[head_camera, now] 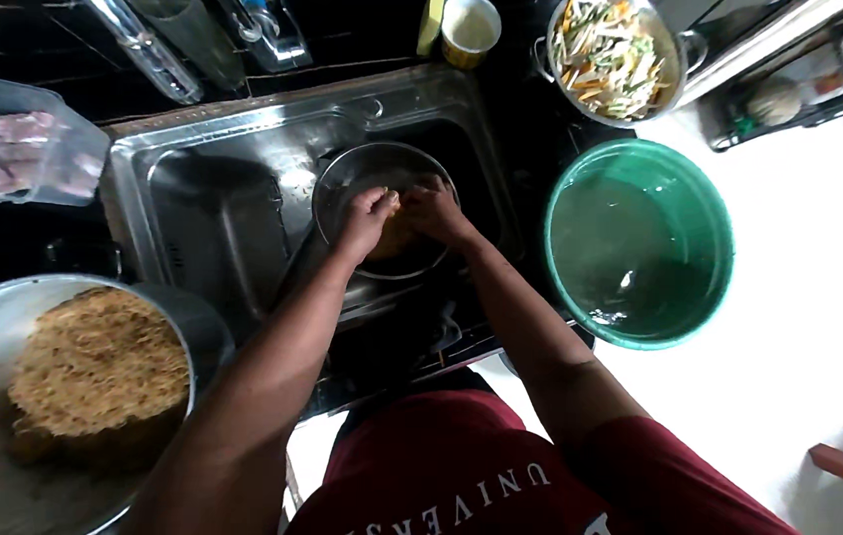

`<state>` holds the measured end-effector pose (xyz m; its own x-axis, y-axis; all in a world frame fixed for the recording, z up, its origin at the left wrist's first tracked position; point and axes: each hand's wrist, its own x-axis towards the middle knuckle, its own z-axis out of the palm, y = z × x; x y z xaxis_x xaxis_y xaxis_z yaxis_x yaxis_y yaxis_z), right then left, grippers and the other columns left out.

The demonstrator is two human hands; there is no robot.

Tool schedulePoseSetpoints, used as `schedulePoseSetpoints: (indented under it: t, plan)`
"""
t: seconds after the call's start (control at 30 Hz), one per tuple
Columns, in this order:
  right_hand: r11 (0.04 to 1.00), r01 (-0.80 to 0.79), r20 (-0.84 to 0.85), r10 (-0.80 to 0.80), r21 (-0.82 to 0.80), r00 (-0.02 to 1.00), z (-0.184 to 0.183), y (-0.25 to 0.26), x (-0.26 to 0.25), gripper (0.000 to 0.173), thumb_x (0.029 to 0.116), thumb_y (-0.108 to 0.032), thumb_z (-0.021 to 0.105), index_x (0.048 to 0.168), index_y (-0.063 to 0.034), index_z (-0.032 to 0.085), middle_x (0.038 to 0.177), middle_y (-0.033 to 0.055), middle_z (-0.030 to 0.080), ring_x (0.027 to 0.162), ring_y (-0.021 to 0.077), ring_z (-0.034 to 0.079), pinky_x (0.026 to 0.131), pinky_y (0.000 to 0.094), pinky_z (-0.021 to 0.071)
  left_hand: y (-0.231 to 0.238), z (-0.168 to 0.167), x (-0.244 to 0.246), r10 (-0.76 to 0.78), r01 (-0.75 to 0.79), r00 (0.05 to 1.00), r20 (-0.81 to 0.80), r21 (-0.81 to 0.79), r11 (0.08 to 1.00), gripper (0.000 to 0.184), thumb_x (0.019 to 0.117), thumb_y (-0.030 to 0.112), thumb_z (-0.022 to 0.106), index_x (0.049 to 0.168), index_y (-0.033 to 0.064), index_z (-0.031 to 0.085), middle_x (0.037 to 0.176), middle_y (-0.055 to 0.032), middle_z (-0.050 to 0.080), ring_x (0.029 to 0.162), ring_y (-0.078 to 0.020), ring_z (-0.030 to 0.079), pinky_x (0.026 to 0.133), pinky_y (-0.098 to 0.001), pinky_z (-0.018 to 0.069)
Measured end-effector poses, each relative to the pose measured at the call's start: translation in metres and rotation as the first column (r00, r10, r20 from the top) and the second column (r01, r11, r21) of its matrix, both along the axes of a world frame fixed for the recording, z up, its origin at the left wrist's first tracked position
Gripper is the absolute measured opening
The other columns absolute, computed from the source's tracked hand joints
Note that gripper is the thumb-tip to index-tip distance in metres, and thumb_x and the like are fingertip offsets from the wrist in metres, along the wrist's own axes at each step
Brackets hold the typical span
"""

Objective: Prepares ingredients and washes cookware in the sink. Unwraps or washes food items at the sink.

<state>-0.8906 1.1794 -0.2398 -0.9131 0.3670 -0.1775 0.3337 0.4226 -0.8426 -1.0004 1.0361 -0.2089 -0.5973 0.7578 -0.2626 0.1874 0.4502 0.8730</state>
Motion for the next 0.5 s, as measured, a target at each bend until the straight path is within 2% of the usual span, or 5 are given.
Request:
schedulePoseSetpoints:
  t: [0.1, 0.2, 0.33, 0.43, 0.5]
  plan:
    - [0.993, -0.085, -0.221, 0.066, -0.079, 0.973, -0.005, 0.002, -0.009, 0.055, 0.0799, -0.008, 0.085, 0.129, 0.0024, 0.062, 0.155, 0.0244, 0.043, 0.139, 0.0365, 0.048, 0.114, 0.0490, 0.0450, -0.006, -0.002, -0.005, -0.079, 0.082, 0.994, -0.080, 0.035, 0.996, 0.033, 0.1088, 0.024, 0.050, 0.109, -0.0042, 0.068, 0.099, -0.0147, 0.068, 0.092, -0.0173, 0.063, 0.089, -0.0392, 0.0515]
    - [0.980, -0.188, -0.265, 0.163, -0.070, 0.950, -0.001, 0.006, -0.014, 0.084, 0.0770, -0.004, 0.085, 0.152, -0.0010, 0.046, 0.157, 0.0217, 0.044, 0.145, 0.0345, 0.044, 0.120, 0.0581, 0.0347, -0.010, 0.003, -0.006, -0.172, 0.181, 0.968, -0.184, 0.029, 0.983, 0.028, 0.1077, 0.017, 0.052, 0.105, -0.0053, 0.069, 0.096, -0.0160, 0.069, 0.090, -0.0191, 0.065, 0.089, -0.0409, 0.0528]
    - [0.960, -0.209, 0.152, 0.182, 0.185, 0.971, 0.025, 0.006, -0.011, 0.039, 0.0885, -0.031, 0.079, 0.126, -0.0204, 0.073, 0.128, 0.0076, 0.070, 0.129, 0.0350, 0.055, 0.102, 0.0732, 0.0360, -0.017, 0.001, -0.006, -0.148, 0.151, 0.958, -0.246, -0.006, 0.989, 0.028, 0.1077, 0.014, 0.051, 0.101, -0.0069, 0.068, 0.094, -0.0193, 0.068, 0.088, -0.0240, 0.065, 0.087, -0.0441, 0.0521]
    - [0.935, -0.179, 0.169, 0.132, 0.306, 0.977, 0.029, 0.002, -0.010, 0.032, 0.0863, -0.036, 0.080, 0.112, -0.0183, 0.077, 0.138, 0.0080, 0.061, 0.134, 0.0395, 0.046, 0.096, 0.0707, 0.0375, -0.018, 0.000, -0.004, -0.116, 0.117, 0.962, -0.247, -0.013, 0.993, 0.029, 0.1084, 0.015, 0.050, 0.108, -0.0071, 0.069, 0.102, -0.0217, 0.070, 0.097, -0.0271, 0.068, 0.094, -0.0459, 0.0521]
    - [0.963, -0.175, 0.096, 0.158, 0.206, 0.983, 0.025, 0.001, -0.011, 0.032, 0.0876, -0.027, 0.079, 0.114, -0.0096, 0.075, 0.135, 0.0122, 0.063, 0.128, 0.0371, 0.054, 0.098, 0.0673, 0.0436, -0.019, -0.003, -0.006, -0.117, 0.121, 0.960, -0.253, 0.002, 0.993, 0.028, 0.1073, 0.014, 0.051, 0.106, -0.0061, 0.069, 0.098, -0.0204, 0.070, 0.093, -0.0260, 0.068, 0.090, -0.0463, 0.0532]
